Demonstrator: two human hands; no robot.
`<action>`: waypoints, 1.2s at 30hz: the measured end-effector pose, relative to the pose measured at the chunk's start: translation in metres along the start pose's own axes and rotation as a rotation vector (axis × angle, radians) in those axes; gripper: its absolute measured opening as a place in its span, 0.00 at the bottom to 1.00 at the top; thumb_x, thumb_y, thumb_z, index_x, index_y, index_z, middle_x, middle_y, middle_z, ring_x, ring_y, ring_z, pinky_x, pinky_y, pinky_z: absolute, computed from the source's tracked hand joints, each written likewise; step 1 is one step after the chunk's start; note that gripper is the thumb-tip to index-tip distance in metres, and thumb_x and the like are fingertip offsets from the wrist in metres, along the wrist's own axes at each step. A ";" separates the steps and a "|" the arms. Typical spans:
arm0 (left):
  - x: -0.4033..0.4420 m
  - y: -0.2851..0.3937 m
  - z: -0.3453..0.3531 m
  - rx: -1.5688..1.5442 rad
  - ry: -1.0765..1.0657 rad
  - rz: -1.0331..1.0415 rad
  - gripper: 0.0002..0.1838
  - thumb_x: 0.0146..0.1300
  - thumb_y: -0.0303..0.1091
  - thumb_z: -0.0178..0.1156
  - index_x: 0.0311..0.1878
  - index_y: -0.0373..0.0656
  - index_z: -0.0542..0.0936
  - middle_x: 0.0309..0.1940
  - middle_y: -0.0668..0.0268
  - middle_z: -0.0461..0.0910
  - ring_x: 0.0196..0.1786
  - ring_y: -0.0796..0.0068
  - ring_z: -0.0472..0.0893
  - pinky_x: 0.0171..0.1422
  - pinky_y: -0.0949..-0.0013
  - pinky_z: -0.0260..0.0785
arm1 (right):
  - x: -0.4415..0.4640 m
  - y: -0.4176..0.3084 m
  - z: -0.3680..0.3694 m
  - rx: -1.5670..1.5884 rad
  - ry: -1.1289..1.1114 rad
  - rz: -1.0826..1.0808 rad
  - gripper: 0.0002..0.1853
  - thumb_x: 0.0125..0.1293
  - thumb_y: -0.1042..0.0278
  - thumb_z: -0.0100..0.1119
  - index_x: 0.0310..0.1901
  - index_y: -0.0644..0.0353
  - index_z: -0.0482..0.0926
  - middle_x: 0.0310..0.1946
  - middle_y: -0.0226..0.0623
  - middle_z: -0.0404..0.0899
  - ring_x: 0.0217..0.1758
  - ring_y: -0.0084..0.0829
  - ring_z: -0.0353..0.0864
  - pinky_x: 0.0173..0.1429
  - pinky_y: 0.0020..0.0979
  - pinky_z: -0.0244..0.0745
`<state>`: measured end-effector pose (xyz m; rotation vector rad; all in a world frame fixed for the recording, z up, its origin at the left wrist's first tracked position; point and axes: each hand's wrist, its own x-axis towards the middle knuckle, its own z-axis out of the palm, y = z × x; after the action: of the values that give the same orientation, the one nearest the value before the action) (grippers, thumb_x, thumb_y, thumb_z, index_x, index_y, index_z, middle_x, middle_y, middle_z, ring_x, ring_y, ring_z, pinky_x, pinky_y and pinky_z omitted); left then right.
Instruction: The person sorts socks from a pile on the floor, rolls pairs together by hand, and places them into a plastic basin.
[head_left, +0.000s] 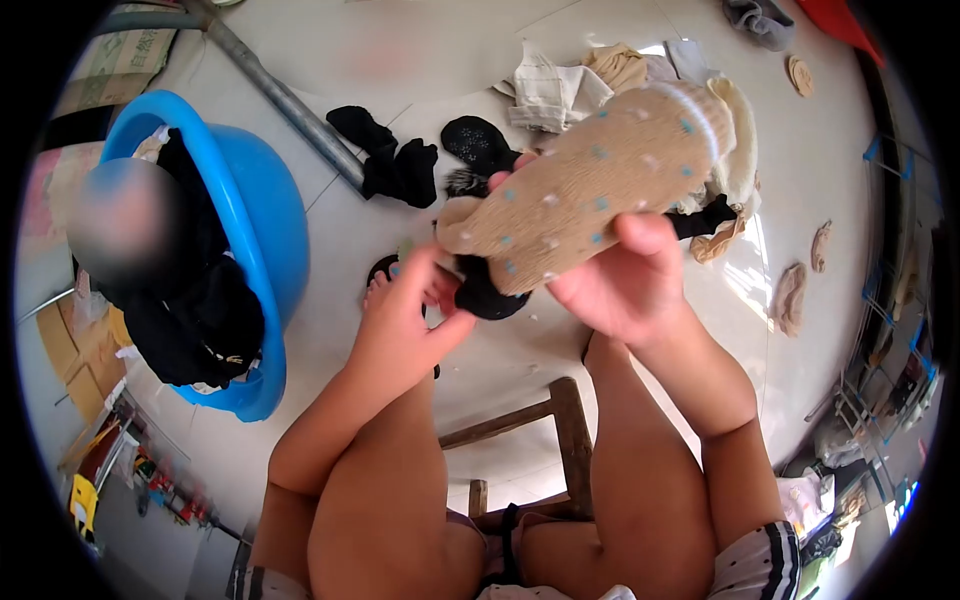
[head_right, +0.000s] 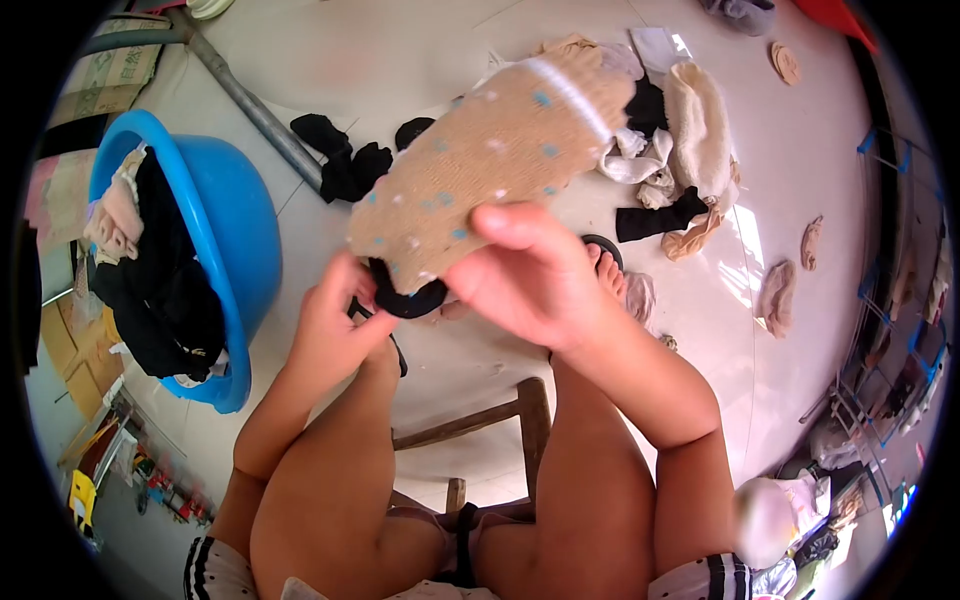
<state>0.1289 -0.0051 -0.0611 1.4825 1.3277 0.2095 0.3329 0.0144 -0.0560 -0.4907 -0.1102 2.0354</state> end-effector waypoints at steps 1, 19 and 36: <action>-0.002 -0.004 0.003 -0.017 -0.074 0.024 0.17 0.49 0.27 0.62 0.44 0.40 0.72 0.27 0.66 0.76 0.31 0.74 0.76 0.38 0.71 0.65 | 0.001 -0.006 -0.001 0.013 0.050 -0.029 0.35 0.55 0.50 0.55 0.60 0.62 0.59 0.60 0.41 0.58 0.66 0.39 0.55 0.67 0.43 0.53; 0.000 -0.003 0.003 -1.555 -0.538 -0.091 0.37 0.61 0.58 0.44 0.62 0.35 0.58 0.57 0.57 0.65 0.60 0.66 0.65 0.64 0.63 0.56 | -0.026 0.053 -0.018 -1.750 -0.550 -1.029 0.18 0.45 0.69 0.60 0.39 0.38 0.70 0.46 0.26 0.66 0.51 0.33 0.69 0.55 0.38 0.68; 0.013 -0.008 -0.010 -1.533 0.048 -0.126 0.31 0.56 0.24 0.41 0.66 0.44 0.52 0.65 0.65 0.55 0.66 0.64 0.58 0.67 0.54 0.50 | -0.035 0.054 -0.028 -0.319 0.268 0.127 0.32 0.56 0.74 0.55 0.61 0.53 0.52 0.52 0.32 0.63 0.53 0.27 0.67 0.51 0.32 0.71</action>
<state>0.1213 0.0088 -0.0699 0.0861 0.8270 0.9251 0.3141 -0.0455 -0.0866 -0.9865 -0.2479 2.0636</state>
